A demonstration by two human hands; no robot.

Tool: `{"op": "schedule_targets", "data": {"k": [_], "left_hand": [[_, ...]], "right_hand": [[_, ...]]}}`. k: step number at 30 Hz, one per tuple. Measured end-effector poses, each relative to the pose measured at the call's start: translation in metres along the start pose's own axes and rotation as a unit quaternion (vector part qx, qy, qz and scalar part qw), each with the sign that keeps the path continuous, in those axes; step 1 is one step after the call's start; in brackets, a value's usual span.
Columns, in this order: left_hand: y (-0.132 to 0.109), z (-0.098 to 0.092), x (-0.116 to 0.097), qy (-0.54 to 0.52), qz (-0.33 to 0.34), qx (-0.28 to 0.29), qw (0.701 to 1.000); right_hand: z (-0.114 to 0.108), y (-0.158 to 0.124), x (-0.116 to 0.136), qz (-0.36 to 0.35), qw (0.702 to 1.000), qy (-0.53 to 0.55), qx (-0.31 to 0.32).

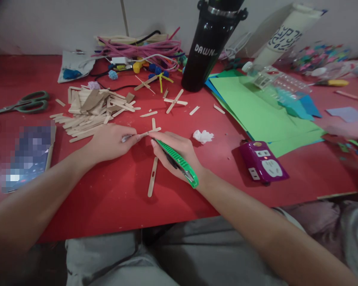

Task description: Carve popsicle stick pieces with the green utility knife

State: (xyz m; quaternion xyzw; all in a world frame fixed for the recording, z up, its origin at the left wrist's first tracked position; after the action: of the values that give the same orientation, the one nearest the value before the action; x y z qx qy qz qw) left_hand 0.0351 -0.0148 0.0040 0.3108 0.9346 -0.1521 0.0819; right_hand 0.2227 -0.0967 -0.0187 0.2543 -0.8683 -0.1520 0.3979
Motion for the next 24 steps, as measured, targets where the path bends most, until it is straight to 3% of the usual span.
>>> {"op": "schedule_targets", "data": {"k": [14, 20, 24], "left_hand": [[0.0003, -0.0005, -0.0015, 0.014, 0.002, -0.004, 1.0], [-0.0004, -0.0015, -0.0014, 0.0, -0.008, 0.005, 1.0], [0.0002, -0.0021, -0.0018, 0.008, -0.002, 0.003, 1.0]], "right_hand": [[0.0006, 0.0004, 0.0001, -0.004, 1.0, -0.017, 0.009], [-0.0001, 0.0, -0.0002, 0.006, 0.999, -0.034, -0.027], [0.0009, -0.0006, -0.0008, 0.006, 1.0, -0.023, -0.018]]}}
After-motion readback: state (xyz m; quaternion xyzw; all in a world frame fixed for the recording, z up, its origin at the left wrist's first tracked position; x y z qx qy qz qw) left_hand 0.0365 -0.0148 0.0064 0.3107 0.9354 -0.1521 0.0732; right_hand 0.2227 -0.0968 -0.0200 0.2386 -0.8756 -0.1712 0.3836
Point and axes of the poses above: each hand's wrist, its own y-axis towards the middle knuckle, its own z-axis out of the palm, x = y × z, the point moved 1 cm from there along y, towards the middle knuckle, and after that the axes turned 12 degrees about x, right-handed, at the moved point
